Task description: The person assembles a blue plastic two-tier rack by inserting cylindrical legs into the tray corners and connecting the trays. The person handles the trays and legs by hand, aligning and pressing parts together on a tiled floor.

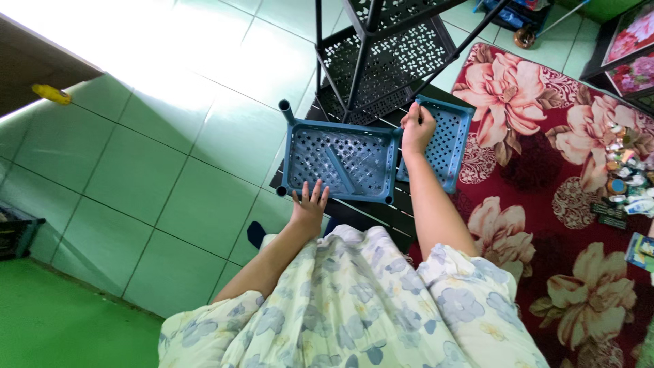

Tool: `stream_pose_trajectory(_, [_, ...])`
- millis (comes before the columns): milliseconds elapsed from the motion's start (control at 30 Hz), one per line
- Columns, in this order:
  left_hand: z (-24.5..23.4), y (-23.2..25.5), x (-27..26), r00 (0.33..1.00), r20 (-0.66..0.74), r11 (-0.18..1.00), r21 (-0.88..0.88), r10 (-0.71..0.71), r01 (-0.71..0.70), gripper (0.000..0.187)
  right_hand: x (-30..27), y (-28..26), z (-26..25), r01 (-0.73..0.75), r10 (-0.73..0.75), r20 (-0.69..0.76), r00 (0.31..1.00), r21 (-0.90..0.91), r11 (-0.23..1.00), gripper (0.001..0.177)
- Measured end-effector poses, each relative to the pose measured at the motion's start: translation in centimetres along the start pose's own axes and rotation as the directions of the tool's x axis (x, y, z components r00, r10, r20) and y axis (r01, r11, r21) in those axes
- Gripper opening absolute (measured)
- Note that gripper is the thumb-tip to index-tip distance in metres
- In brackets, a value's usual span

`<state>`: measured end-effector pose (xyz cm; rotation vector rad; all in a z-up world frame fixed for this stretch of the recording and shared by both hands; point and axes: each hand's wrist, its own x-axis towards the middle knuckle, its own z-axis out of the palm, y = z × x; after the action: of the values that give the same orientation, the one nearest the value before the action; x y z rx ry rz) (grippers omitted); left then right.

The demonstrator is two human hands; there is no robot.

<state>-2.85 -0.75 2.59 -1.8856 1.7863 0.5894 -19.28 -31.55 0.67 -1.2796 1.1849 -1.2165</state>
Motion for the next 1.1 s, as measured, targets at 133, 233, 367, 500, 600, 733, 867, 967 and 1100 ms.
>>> stream_pose_trajectory(133, [-0.4,-0.6,0.2,0.995,0.104,0.999,-0.036,0.000,0.004,0.110,0.5,-0.1,-0.4,0.000,0.011,0.153,0.988,-0.071,0.998,0.044])
stream_pose_trajectory(233, [-1.6,-0.7,0.0,0.999,0.051,0.990,-0.136,-0.018,0.025,0.106,-0.5,-0.6,-2.2,0.315,-0.297,0.139,0.945,-0.141,0.938,0.024])
stream_pose_trajectory(367, [-6.2,-1.9,-2.5,0.999,-0.017,0.950,-0.308,0.052,-0.055,0.084,-5.0,-2.0,-4.3,0.389,-0.450,-0.010,0.893,-0.484,0.784,0.026])
stream_pose_trajectory(500, [-12.2,-9.4,-7.3,0.932,-0.010,0.646,-0.719,0.361,-0.258,0.065,-12.3,-2.0,-3.7,0.337,-0.358,0.084,0.930,-0.586,0.737,0.036])
stream_pose_trajectory(600, [-15.1,-15.7,-9.9,0.948,-0.031,0.440,-0.881,0.318,-0.176,0.053,-16.0,-0.9,-1.4,0.416,-0.362,0.212,0.908,-0.566,0.711,0.027])
stream_pose_trajectory(733, [-14.7,-18.7,-8.2,0.919,-0.012,0.784,-0.527,-0.394,0.329,0.053,-20.5,0.3,1.9,0.332,-0.085,0.391,0.916,-0.626,0.706,0.024])
stream_pose_trajectory(867, [-10.7,-20.2,-3.2,0.888,-0.355,0.810,-0.586,-0.293,0.033,0.076,-23.6,-0.4,4.3,0.439,-0.040,0.541,0.840,-0.636,0.635,0.038])
stream_pose_trajectory(967, [-8.6,-20.0,1.4,0.788,-0.542,0.631,-0.728,-0.292,-0.267,0.111,-24.0,-2.2,7.1,0.407,0.019,0.547,0.837,-0.644,0.647,0.052])
stream_pose_trajectory(1100, [-7.3,-19.8,7.6,0.726,-0.651,0.443,-0.730,-0.222,-0.520,0.116,-25.7,-5.0,10.0,0.413,0.022,0.579,0.815,-0.606,0.680,0.065])
